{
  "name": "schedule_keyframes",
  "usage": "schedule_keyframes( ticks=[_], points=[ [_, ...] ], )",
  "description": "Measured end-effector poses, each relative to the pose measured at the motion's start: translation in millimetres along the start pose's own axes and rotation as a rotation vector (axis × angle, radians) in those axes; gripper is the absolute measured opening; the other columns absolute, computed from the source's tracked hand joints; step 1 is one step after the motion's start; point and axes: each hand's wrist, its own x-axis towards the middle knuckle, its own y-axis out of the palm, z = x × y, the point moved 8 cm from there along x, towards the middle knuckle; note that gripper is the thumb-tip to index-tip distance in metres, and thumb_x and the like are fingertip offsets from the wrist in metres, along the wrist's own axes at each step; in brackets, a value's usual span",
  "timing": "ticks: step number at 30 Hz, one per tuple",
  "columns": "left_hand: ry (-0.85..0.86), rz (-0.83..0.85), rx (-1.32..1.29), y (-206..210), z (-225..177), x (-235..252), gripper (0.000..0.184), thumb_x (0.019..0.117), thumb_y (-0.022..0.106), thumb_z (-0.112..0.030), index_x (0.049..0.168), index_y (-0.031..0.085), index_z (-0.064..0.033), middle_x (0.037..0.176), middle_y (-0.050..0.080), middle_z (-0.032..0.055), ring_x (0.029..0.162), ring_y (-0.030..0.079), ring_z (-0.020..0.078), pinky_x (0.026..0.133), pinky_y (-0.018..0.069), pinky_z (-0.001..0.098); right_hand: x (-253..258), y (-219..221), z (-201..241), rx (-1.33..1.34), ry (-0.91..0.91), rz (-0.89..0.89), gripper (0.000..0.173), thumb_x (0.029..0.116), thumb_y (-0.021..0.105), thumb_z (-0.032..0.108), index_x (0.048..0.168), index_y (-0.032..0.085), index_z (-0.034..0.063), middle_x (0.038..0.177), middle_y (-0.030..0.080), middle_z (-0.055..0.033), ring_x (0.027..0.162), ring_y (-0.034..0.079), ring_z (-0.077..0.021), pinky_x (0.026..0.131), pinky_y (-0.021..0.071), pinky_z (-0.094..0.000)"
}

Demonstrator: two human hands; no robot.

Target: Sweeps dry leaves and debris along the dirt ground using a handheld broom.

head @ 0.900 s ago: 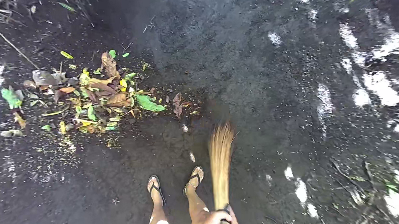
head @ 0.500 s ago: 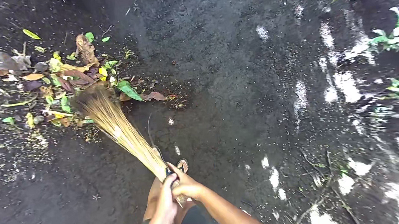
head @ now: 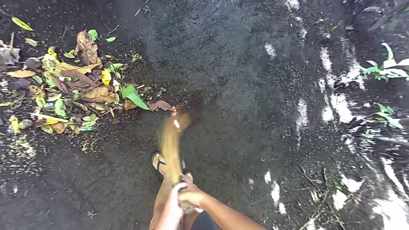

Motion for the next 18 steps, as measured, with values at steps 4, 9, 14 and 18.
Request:
schedule_keyframes(
  ticks=[4, 9, 14, 18],
  points=[
    [0.24, -0.156, -0.165, -37, -101, -8, 0.016, 0.0939, 0.058, -0.015, 0.107, 0.06, -0.0053, 0.086, 0.065, 0.0103, 0.075, 0.065, 0.0196, 0.064, 0.0564, 0.0398, 45, 75, 96, -0.157, -0.166, 0.269, 0.116, 0.07, 0.076, -0.003, 0.165, 0.011, 0.0081, 0.161, 0.03, -0.0283, 0.144, 0.039, -0.0385, 0.115, 0.0391, -0.055],
    [0.421, -0.054, -0.1, -2, -104, -76, 0.049, 0.095, 0.057, -0.011, 0.141, 0.042, -0.0028, 0.107, 0.065, 0.0157, 0.09, 0.068, 0.0215, 0.075, 0.0589, 0.0407, -26, 59, 144, -0.27, -0.34, 0.303, 0.113, 0.0665, 0.08, -0.002, 0.163, 0.023, 0.0106, 0.16, 0.036, -0.0213, 0.143, 0.043, -0.032, 0.115, 0.0407, -0.0515],
    [0.02, 0.246, 0.204, 55, -49, -134, 0.037, 0.0942, 0.063, -0.006, 0.128, 0.052, 0.0026, 0.099, 0.067, 0.012, 0.085, 0.067, 0.0165, 0.077, 0.0586, 0.0356, -146, 7, 106, -0.005, -0.258, -0.202, 0.111, 0.0673, 0.079, 0.002, 0.161, 0.019, 0.0008, 0.14, 0.057, -0.0195, 0.118, 0.063, -0.0189, 0.099, 0.0545, -0.0392],
    [-0.247, 0.419, 0.316, 91, -8, -102, 0.023, 0.0957, 0.063, -0.012, 0.116, 0.06, -0.0011, 0.095, 0.067, 0.0119, 0.085, 0.065, 0.0204, 0.077, 0.0557, 0.0412, -152, -30, 70, 0.202, -0.056, -0.54, 0.11, 0.0715, 0.072, 0.002, 0.161, 0.008, 0.0046, 0.131, 0.057, -0.0221, 0.107, 0.065, -0.0238, 0.089, 0.057, -0.0433]
  ],
)
